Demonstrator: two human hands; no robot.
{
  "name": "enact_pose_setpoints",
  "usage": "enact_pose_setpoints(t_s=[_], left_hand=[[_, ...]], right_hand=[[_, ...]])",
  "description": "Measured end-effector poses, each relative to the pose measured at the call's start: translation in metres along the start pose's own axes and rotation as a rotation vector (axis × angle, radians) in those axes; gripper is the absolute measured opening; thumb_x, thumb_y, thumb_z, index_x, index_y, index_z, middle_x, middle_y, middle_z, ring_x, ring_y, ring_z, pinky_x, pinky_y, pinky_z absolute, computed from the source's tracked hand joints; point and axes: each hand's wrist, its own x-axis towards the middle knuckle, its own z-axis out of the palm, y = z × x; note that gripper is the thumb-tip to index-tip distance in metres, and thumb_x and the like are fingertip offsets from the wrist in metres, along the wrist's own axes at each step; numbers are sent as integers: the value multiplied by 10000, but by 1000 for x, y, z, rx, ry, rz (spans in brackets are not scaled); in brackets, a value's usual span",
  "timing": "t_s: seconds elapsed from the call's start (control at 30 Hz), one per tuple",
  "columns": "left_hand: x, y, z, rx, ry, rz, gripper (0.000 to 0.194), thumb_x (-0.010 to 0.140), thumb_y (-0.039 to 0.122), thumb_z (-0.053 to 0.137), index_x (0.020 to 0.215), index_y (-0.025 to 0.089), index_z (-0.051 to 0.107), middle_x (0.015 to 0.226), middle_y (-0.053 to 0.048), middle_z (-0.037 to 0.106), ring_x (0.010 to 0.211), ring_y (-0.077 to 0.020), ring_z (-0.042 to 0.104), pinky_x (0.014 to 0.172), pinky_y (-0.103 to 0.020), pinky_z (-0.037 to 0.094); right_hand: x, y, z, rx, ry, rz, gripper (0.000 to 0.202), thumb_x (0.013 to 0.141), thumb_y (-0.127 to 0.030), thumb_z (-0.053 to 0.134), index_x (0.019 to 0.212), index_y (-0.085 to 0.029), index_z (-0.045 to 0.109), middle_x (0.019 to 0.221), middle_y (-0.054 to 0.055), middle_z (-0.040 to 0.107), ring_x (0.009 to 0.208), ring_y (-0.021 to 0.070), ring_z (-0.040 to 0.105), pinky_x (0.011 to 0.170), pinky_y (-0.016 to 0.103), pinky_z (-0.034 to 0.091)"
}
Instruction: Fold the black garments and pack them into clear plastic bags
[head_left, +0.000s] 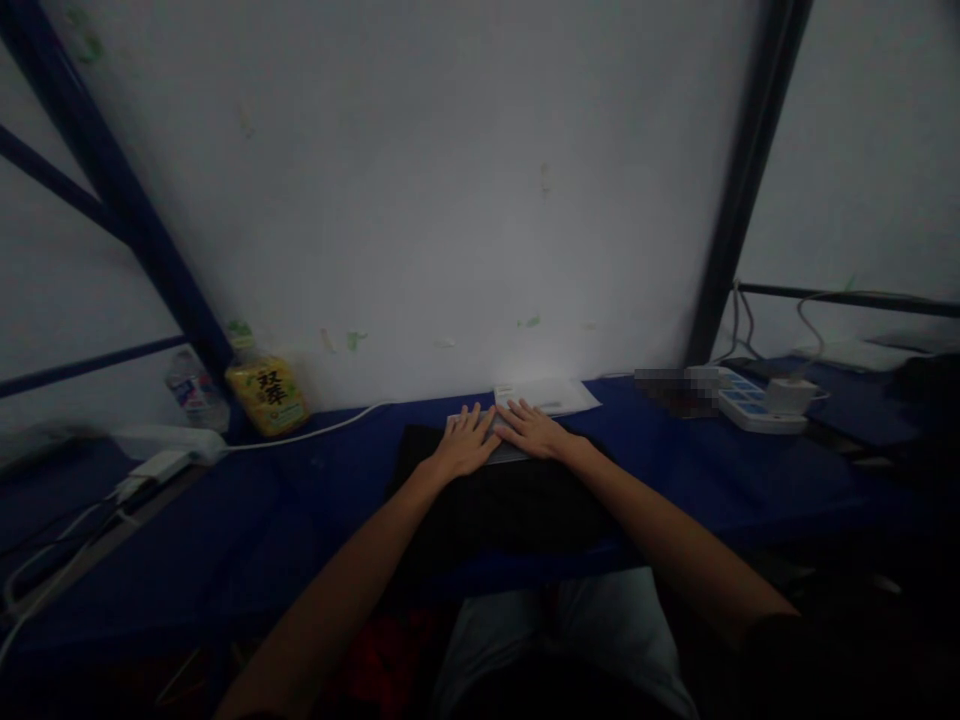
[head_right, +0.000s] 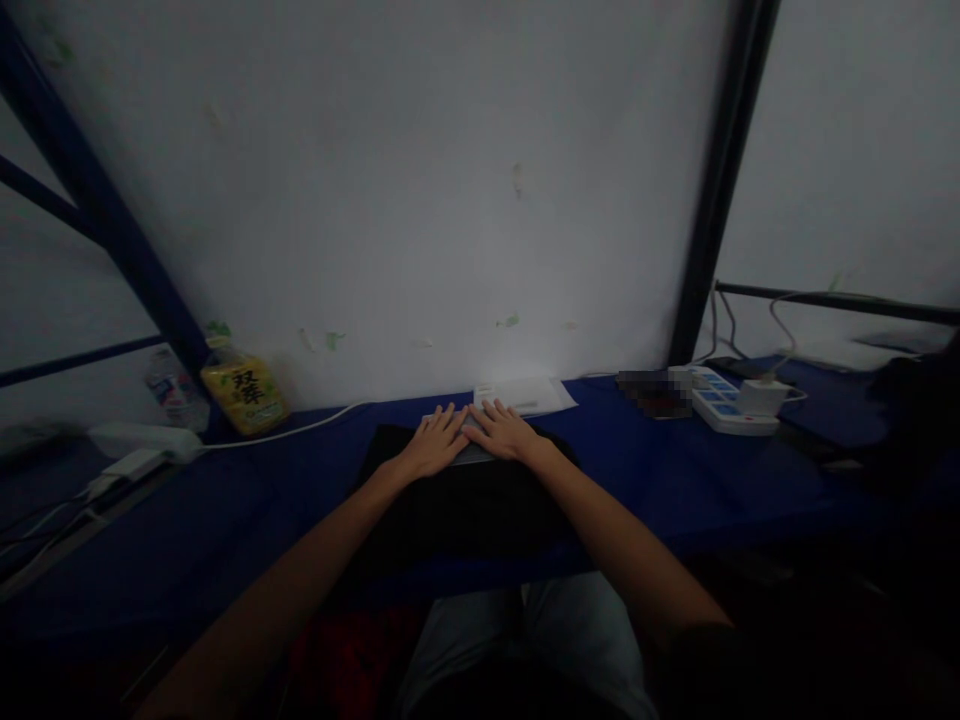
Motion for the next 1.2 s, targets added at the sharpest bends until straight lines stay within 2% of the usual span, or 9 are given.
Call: enact_pose_setpoints(t_s=[0.27,0.4,0.5,0.57,0.7,0.83,1.03,1.13,1.2], left_hand=[[10,-6,-2,-39,-195,8,775,911,695,110,1523,220,112,1564,-139,131,1437,-347,102,1106,-579,117],[-1,-15,-8,-33,-188,145,843,868,744,262,1519,223,140,1566,-139,95,1439,-348,77,1121,-560,103],[-14,-19,-18,-24,-101,285,864,831,723,427,1505,225,216,1559,-133,166,1430,-339,161,1135,-518,153],[-21,-17,-24,-34,-8,370,765,846,644,495,1466,229,325,1508,-111,338,1382,-293,324,1123,-442,256],[-25,-9,-28,6,138,547,461,863,321,550,1317,241,530,1260,-40,627,1125,-201,604,983,-311,448],[-23,-12,-31,98,306,618,482,827,104,482,1287,225,560,1200,-40,663,1038,-178,652,892,-301,520],[-26,-48,-54,96,670,373,444,904,136,442,1321,248,545,1297,-48,601,1173,-195,577,1006,-387,465],[-26,-72,-56,87,615,150,452,930,135,378,1332,267,539,1357,-47,551,1281,-202,476,1104,-439,344],[-23,-88,-49,105,483,0,436,944,184,374,1335,297,532,1423,-43,481,1369,-251,351,1128,-544,232]], right_hand=[[11,17,9,-81,-106,-160,452,973,-389,393,1420,-319,412,1553,30,236,1430,289,175,1159,473,175],[7,16,9,-113,-40,-231,439,973,-276,390,1411,-265,426,1538,61,276,1421,245,229,1157,452,182],[2,12,7,-46,29,-192,433,994,-319,318,1404,-241,437,1501,57,361,1405,211,279,1155,413,202],[-1,8,3,43,75,-111,473,1006,-388,244,1389,-214,460,1451,69,442,1371,206,350,1133,389,256],[-2,4,-8,192,229,4,564,1008,-453,147,1286,-190,560,1300,92,594,1235,198,517,1045,332,361],[-3,5,-19,191,445,102,506,1013,-415,192,1171,-178,611,1156,99,666,1117,197,587,969,306,400],[-6,9,-22,169,532,147,449,1012,-390,233,1147,-170,600,1025,93,691,981,202,625,879,300,428],[-7,6,-19,111,388,23,397,988,-396,337,1115,-165,634,1072,102,682,1017,217,605,912,321,420],[-8,2,-17,62,257,-124,367,967,-395,399,1115,-169,646,1097,97,675,1051,222,586,945,337,410]])
